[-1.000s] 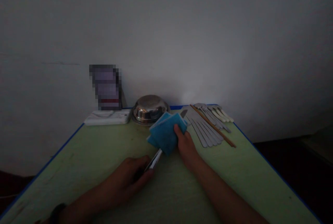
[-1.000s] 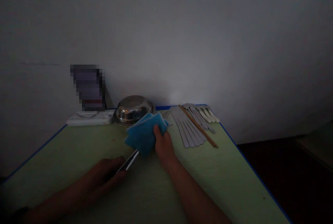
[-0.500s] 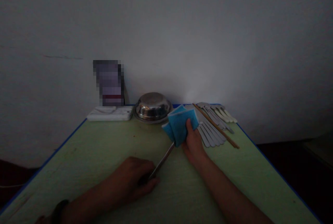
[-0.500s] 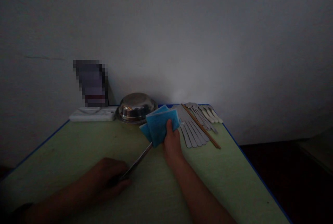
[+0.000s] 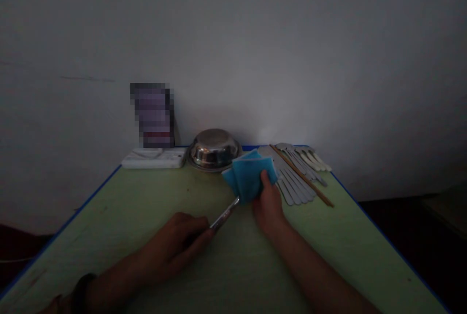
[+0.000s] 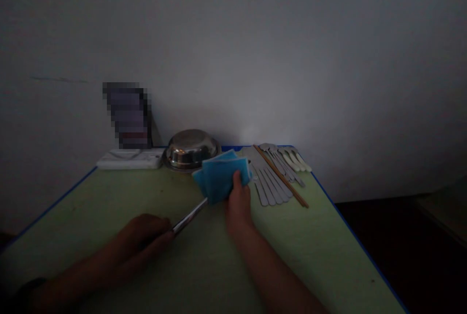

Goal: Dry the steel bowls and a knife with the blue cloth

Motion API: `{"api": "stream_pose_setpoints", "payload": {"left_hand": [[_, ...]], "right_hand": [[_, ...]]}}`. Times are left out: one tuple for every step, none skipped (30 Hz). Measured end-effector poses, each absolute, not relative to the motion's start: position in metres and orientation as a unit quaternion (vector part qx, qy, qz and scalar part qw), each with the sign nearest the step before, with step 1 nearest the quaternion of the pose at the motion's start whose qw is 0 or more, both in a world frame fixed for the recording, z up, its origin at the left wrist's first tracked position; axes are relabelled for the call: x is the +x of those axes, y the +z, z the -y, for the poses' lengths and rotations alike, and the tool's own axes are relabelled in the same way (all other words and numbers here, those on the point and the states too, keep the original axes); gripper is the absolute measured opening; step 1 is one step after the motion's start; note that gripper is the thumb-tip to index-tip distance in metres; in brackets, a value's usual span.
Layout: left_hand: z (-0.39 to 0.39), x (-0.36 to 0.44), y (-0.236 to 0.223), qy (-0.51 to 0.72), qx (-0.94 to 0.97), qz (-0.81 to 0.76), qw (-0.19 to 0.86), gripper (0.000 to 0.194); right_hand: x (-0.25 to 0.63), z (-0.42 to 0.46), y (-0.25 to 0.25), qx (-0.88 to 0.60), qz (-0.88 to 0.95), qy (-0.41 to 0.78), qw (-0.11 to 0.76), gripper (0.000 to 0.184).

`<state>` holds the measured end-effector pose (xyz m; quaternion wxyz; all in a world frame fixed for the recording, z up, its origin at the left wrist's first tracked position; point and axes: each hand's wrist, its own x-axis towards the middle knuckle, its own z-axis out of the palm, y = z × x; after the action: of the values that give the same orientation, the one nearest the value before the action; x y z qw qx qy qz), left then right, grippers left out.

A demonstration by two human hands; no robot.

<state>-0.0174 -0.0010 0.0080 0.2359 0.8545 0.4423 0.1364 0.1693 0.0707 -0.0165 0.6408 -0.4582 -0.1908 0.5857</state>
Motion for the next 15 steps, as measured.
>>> {"api": "stream_pose_setpoints", "payload": {"left_hand": [[0.003, -0.018, 0.008, 0.123, 0.866, -0.430, 0.224, 0.033], [0.004, -0.018, 0.009, 0.109, 0.874, -0.422, 0.217, 0.032], [0.005, -0.017, 0.009, 0.096, 0.877, -0.419, 0.214, 0.031], [0.006, -0.017, 0.010, 0.088, 0.878, -0.419, 0.214, 0.030], [0.006, -0.016, 0.011, 0.083, 0.877, -0.421, 0.217, 0.029], [0.006, -0.015, 0.011, 0.083, 0.876, -0.421, 0.222, 0.029], [0.005, -0.014, 0.011, 0.088, 0.873, -0.420, 0.231, 0.029], [0.004, -0.014, 0.011, 0.099, 0.870, -0.418, 0.243, 0.029], [0.002, -0.014, 0.011, 0.113, 0.865, -0.416, 0.257, 0.029], [0.000, -0.014, 0.009, 0.128, 0.859, -0.415, 0.271, 0.029], [-0.001, -0.015, 0.008, 0.143, 0.853, -0.417, 0.280, 0.030], [-0.003, -0.015, 0.006, 0.155, 0.846, -0.423, 0.285, 0.031], [-0.004, -0.016, 0.004, 0.166, 0.841, -0.430, 0.284, 0.031], [-0.004, -0.016, 0.003, 0.173, 0.835, -0.440, 0.281, 0.032], [-0.005, -0.016, 0.001, 0.179, 0.828, -0.452, 0.279, 0.032]], "right_hand": [[0.174, -0.074, -0.015, -0.450, 0.167, 0.586, 0.653, 0.033], [0.178, -0.078, -0.014, -0.444, 0.141, 0.581, 0.667, 0.029], [0.182, -0.080, -0.011, -0.437, 0.124, 0.581, 0.675, 0.027], [0.185, -0.082, -0.009, -0.431, 0.112, 0.582, 0.680, 0.026], [0.187, -0.083, -0.006, -0.425, 0.106, 0.583, 0.684, 0.026], [0.188, -0.083, -0.004, -0.421, 0.105, 0.584, 0.686, 0.026], [0.189, -0.082, -0.001, -0.416, 0.106, 0.585, 0.688, 0.025], [0.189, -0.081, 0.001, -0.414, 0.107, 0.586, 0.688, 0.025], [0.187, -0.079, 0.002, -0.416, 0.107, 0.587, 0.687, 0.025], [0.185, -0.076, 0.002, -0.418, 0.110, 0.589, 0.683, 0.025], [0.182, -0.073, 0.002, -0.422, 0.118, 0.593, 0.676, 0.026], [0.179, -0.070, 0.001, -0.428, 0.132, 0.597, 0.666, 0.028], [0.175, -0.066, -0.001, -0.435, 0.152, 0.600, 0.654, 0.031], [0.171, -0.062, -0.003, -0.443, 0.179, 0.601, 0.640, 0.034], [0.167, -0.059, -0.006, -0.454, 0.207, 0.599, 0.626, 0.038]]}}
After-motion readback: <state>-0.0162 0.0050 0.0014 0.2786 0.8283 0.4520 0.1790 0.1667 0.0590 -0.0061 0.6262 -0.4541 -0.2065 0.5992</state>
